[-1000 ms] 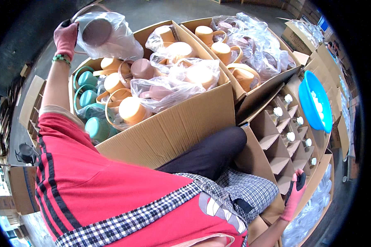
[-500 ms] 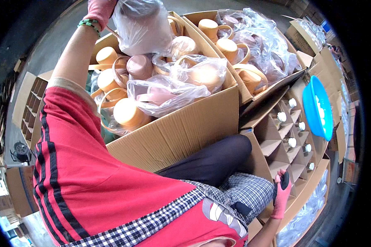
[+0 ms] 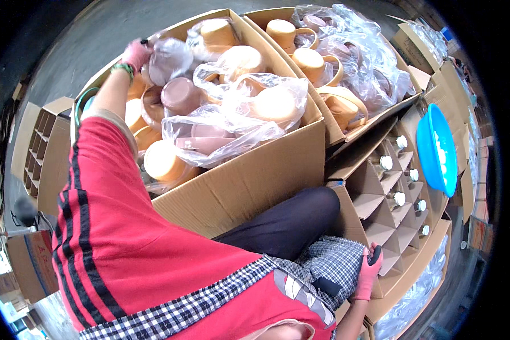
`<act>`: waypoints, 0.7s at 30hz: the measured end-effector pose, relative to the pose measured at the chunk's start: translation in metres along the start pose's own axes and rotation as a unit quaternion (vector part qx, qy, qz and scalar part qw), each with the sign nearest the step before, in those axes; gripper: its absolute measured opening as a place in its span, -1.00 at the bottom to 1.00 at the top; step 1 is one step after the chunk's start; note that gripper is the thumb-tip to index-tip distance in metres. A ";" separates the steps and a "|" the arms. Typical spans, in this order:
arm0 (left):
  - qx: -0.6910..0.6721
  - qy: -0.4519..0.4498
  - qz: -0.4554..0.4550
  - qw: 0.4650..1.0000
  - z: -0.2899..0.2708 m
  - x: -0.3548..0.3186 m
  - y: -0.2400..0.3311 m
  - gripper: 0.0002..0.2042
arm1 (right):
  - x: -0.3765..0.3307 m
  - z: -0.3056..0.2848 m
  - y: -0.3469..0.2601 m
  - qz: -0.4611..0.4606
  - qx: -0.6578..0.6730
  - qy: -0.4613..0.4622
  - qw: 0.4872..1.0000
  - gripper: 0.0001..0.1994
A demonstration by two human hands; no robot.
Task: The person sits on the floor and packs plastic pitchers into cardboard boxes. They remove the lid from each pitcher, place the pitcher into a clear plastic bag, and then place the bagged pitcher into a box. The person then places the lid into the pitcher and puts the pitcher back into the box.
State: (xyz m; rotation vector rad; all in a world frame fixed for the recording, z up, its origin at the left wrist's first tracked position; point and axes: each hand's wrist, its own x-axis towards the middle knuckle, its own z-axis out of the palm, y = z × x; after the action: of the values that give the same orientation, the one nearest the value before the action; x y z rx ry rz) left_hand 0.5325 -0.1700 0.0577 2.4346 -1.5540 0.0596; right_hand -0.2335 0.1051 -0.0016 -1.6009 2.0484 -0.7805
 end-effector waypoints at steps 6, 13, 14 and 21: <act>0.018 0.020 -0.031 0.999 0.026 -0.077 0.059 -0.50 | -0.008 -0.001 -0.024 -0.031 -0.176 -0.008 0.984 -0.69; -0.038 -0.139 0.296 0.944 0.013 -0.209 0.198 -0.33 | 0.006 0.012 -0.037 -0.070 -0.250 0.006 0.966 -0.69; -0.040 -0.176 0.305 0.935 0.019 -0.223 0.204 -0.45 | 0.011 0.012 -0.042 -0.081 -0.254 -0.012 0.964 -0.70; -0.420 -0.185 0.025 0.888 0.010 -0.233 0.221 -0.64 | -0.003 0.006 -0.033 -0.074 -0.260 0.013 0.963 -0.71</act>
State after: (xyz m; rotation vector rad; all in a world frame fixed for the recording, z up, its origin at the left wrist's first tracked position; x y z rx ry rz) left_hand 0.2328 -0.0542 0.0509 1.7488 -1.3556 -0.9208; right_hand -0.2050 0.1015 0.0159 -2.0452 2.3005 -0.3139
